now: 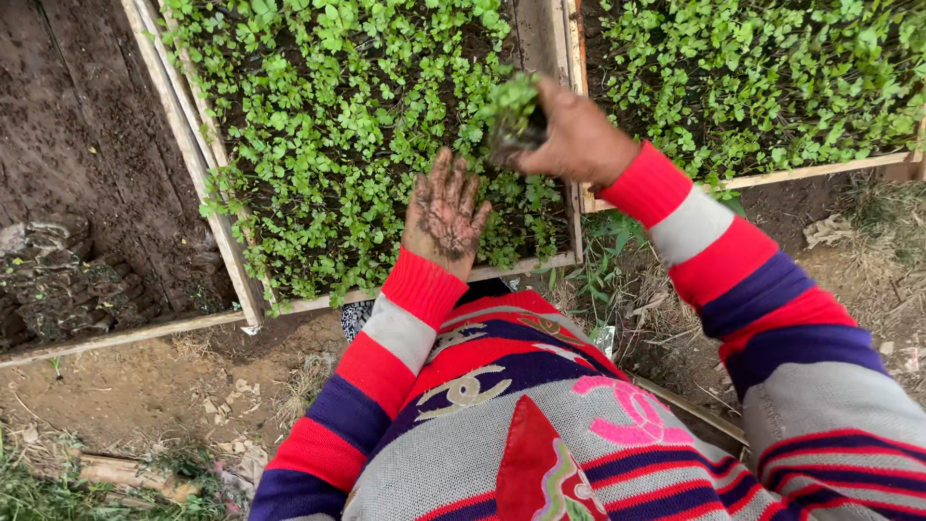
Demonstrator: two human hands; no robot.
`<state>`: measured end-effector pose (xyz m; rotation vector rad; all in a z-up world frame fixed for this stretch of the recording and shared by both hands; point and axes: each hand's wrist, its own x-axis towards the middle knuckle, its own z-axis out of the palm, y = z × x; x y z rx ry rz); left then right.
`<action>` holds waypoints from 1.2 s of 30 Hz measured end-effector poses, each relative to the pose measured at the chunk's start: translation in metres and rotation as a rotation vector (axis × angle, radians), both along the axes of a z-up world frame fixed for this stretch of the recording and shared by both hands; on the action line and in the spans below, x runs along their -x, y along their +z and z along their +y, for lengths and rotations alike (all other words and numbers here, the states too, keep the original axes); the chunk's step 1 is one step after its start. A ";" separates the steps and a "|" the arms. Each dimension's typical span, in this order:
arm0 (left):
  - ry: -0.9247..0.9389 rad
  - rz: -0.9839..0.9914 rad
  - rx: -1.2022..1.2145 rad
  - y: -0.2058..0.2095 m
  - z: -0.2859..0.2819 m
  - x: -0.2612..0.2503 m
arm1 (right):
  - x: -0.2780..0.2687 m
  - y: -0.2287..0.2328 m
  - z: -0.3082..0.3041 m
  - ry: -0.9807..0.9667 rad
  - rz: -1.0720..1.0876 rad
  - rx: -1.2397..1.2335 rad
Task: The person picks up seedlings from wooden planting beds by hand and moves them to different trays.
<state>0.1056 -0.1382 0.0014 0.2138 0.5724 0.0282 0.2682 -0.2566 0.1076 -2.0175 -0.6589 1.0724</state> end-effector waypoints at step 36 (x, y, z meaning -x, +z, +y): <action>0.536 0.233 -0.113 -0.027 0.092 0.152 | -0.104 -0.135 0.015 0.777 -0.857 0.797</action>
